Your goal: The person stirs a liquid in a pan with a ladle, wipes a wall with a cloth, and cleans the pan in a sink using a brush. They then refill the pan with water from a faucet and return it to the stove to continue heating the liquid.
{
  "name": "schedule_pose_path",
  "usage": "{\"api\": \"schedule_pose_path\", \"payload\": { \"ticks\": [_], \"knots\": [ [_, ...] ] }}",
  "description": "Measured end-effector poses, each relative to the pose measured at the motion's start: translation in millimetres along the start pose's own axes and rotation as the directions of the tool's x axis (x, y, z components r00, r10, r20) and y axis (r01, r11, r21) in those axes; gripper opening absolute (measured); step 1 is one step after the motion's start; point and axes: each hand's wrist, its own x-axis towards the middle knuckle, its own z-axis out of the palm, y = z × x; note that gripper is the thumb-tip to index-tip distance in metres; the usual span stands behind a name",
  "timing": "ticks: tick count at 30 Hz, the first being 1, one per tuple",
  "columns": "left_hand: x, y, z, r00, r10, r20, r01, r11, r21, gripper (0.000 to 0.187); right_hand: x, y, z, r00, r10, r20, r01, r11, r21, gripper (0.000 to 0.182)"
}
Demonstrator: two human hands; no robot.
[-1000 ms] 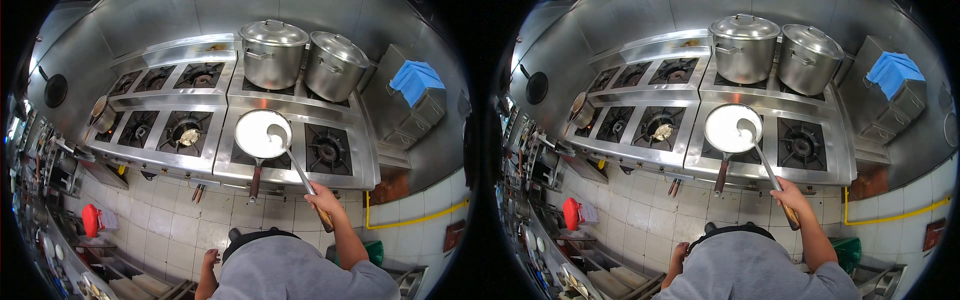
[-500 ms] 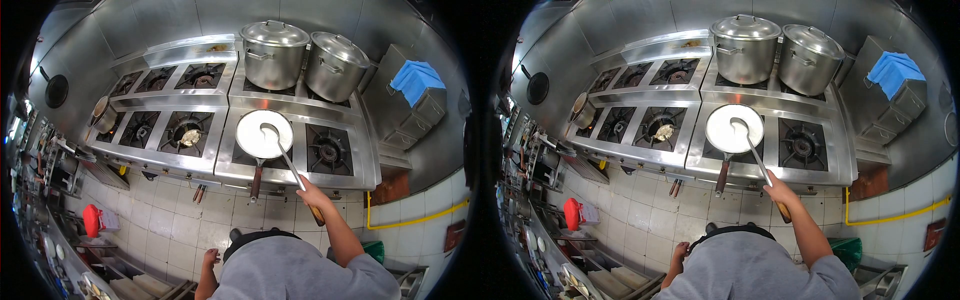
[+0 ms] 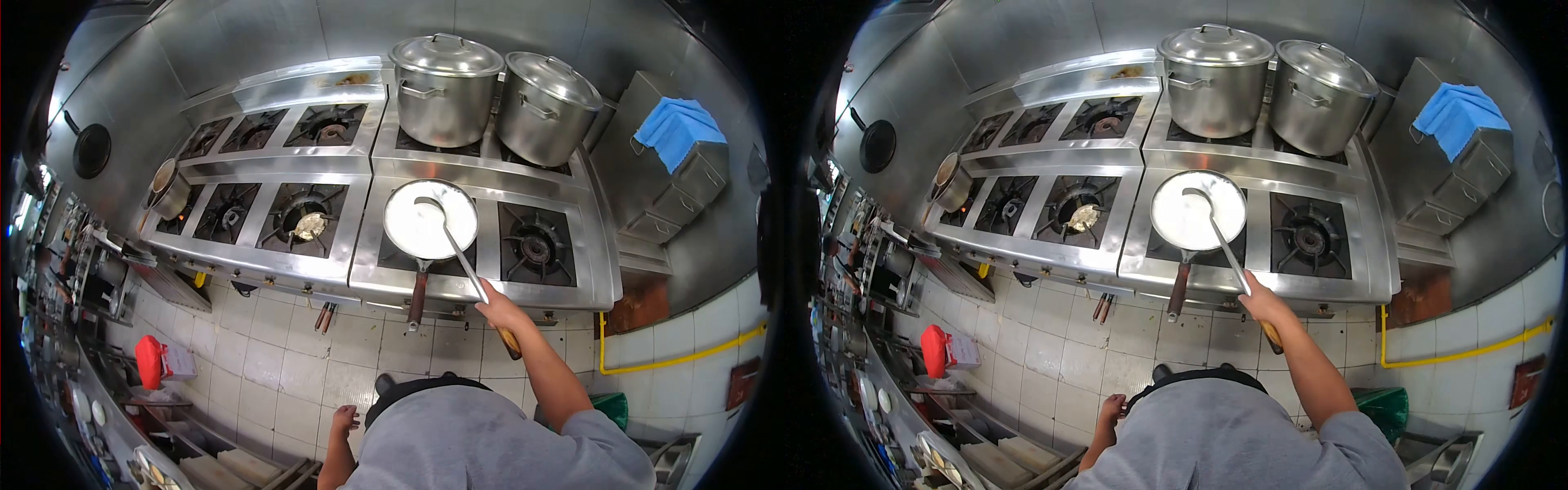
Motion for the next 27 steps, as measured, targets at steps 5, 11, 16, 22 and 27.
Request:
{"api": "schedule_pose_path", "payload": {
  "ticks": [5,11,16,22,27],
  "knots": [
    [0.5,3.8,2.8,1.0,-0.013,0.001,0.013,1.0,0.011,0.034,7.7,-10.2,-1.0,1.0,0.008,-0.016,-0.01,0.994,-0.108,0.073],
    [-4.1,6.9,6.2,1.0,-0.015,0.008,0.015,0.999,0.033,0.036,17.9,-4.0,2.6,0.992,-0.059,-0.113,0.009,0.915,-0.402,0.075],
    [-0.7,-0.3,2.6,0.999,-0.027,0.024,0.026,0.999,0.035,0.036,5.3,-2.6,-10.6,0.987,-0.086,-0.134,0.017,0.896,-0.445,0.074],
    [3.2,-8.9,-1.5,0.999,-0.029,0.023,0.029,1.0,-0.002,0.035,-32.1,-13.2,-36.9,0.984,-0.127,-0.121,0.086,0.951,-0.298,0.074],
    [-2.1,-8.2,1.7,0.999,-0.033,-0.003,0.033,0.999,0.007,0.034,-49.7,0.1,-41.1,0.969,-0.177,-0.171,0.143,0.971,-0.19,0.074]
  ]
}}
